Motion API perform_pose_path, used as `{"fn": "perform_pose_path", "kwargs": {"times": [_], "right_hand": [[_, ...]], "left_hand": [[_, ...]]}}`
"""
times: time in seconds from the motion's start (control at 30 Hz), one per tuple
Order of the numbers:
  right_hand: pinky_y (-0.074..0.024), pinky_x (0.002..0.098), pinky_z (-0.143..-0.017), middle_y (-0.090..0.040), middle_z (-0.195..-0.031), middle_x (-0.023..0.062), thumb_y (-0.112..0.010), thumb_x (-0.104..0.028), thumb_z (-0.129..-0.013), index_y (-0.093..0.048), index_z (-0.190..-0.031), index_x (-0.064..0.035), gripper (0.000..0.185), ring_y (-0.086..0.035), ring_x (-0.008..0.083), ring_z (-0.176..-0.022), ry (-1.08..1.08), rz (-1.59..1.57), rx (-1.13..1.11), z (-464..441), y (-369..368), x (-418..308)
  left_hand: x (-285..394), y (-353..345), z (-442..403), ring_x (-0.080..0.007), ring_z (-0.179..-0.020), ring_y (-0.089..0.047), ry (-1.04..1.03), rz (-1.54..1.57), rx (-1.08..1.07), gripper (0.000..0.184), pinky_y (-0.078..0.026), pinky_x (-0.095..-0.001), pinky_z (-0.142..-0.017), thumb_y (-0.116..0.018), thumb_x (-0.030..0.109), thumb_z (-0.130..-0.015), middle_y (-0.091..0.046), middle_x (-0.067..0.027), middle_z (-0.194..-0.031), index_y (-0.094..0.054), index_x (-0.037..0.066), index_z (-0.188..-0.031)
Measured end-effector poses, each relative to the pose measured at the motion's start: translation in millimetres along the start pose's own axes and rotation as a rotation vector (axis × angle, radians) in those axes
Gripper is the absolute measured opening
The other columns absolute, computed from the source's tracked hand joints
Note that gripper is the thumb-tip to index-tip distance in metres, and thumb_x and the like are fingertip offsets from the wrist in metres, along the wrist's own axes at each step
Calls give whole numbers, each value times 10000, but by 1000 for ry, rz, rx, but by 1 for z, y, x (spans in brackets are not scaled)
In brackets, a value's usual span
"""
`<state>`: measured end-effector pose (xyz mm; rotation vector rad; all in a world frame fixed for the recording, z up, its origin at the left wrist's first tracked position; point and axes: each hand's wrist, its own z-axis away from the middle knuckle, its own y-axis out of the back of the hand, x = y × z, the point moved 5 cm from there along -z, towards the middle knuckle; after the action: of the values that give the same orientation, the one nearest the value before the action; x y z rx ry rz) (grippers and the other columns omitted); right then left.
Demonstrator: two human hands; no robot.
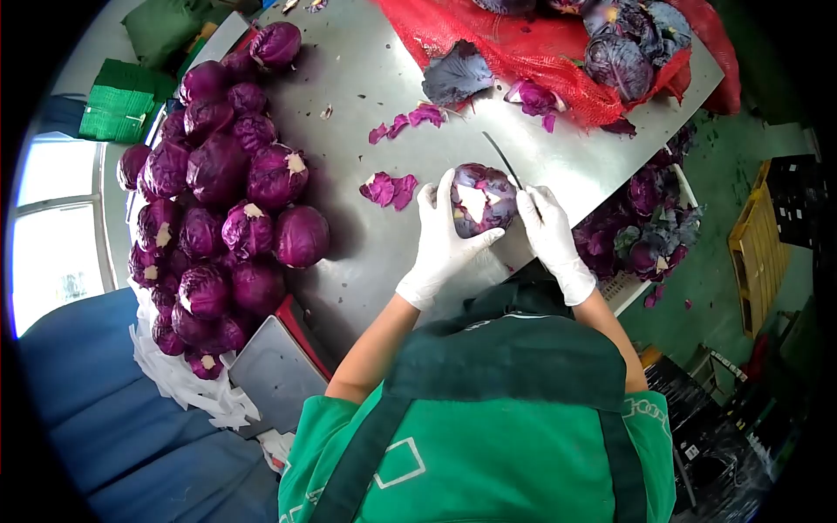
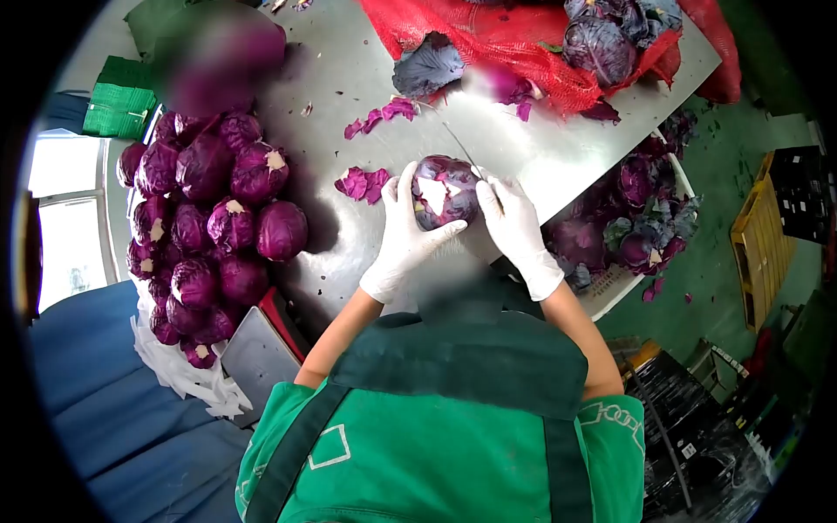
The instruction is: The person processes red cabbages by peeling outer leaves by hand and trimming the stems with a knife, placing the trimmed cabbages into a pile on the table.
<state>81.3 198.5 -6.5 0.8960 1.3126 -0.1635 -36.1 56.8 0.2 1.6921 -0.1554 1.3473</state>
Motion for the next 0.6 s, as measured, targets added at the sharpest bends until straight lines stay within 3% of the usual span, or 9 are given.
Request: {"fn": "perform_pose_path", "kwargs": {"times": [0.1, 0.17, 0.23, 0.3, 0.37, 0.43, 0.6], "right_hand": [[-510, 387, -843, -679, -1043, 168, -487, -290, -1025, -641, -1259, -100, 339, -650, 339, -964, 100, 93, 8, 2, 3, -2], [-526, 404, -826, -682, -1062, 162, -473, -284, -1025, -618, -1291, -121, 344, -665, 345, -948, -92, 102, -38, 11, 3, -10], [-542, 431, -754, -694, -969, 178, -477, -285, -1013, -521, -1390, -145, 405, -678, 365, -849, 57, 355, -36, 18, -2, -13], [-544, 433, -681, -691, -904, 180, -490, -290, -1002, -455, -1439, -136, 464, -684, 350, -782, 101, 383, -27, 22, -3, -21], [-540, 427, -641, -688, -876, 170, -501, -286, -997, -436, -1449, -126, 484, -679, 338, -737, 97, 458, -57, 20, -3, -17], [-536, 421, -602, -685, -848, 161, -511, -283, -991, -417, -1460, -117, 506, -675, 327, -691, 98, 527, -90, 20, -3, -18], [-527, 392, -541, -640, -708, 106, -530, -272, -983, -442, -1451, -129, 498, -648, 284, -582, 127, 640, -11, 21, 0, -24]], "left_hand": [[0, -4, -6, -433, -1335, -327, -5, -78, -37, 1118, -335, -470, -1116, -919, 322, -612, -292, -255, -1388, -243, -30, -1430], [7, -10, -6, -424, -1326, -352, -251, -210, 118, 1109, -357, -469, -1098, -925, 314, -599, -330, -260, -1368, -257, -54, -1405], [7, -16, -6, -417, -1328, -361, -217, -146, 97, 1106, -358, -465, -1096, -915, 302, -603, -345, -269, -1376, -253, -75, -1404], [1, -20, -5, -459, -1347, -322, -87, 30, 74, 1084, -326, -487, -1117, -903, 295, -590, -313, -304, -1417, -274, -76, -1391], [4, -21, -4, -463, -1340, -326, -113, 32, 90, 1060, -308, -498, -1123, -883, 273, -604, -324, -309, -1413, -281, -77, -1403], [13, -22, -5, -467, -1335, -327, -191, -175, 114, 1041, -300, -511, -1120, -863, 280, -616, -331, -317, -1412, -295, -75, -1413], [19, -30, -7, -480, -1343, -309, -171, -251, 90, 1004, -292, -528, -1114, -836, 289, -638, -331, -320, -1422, -314, -75, -1415]]}}
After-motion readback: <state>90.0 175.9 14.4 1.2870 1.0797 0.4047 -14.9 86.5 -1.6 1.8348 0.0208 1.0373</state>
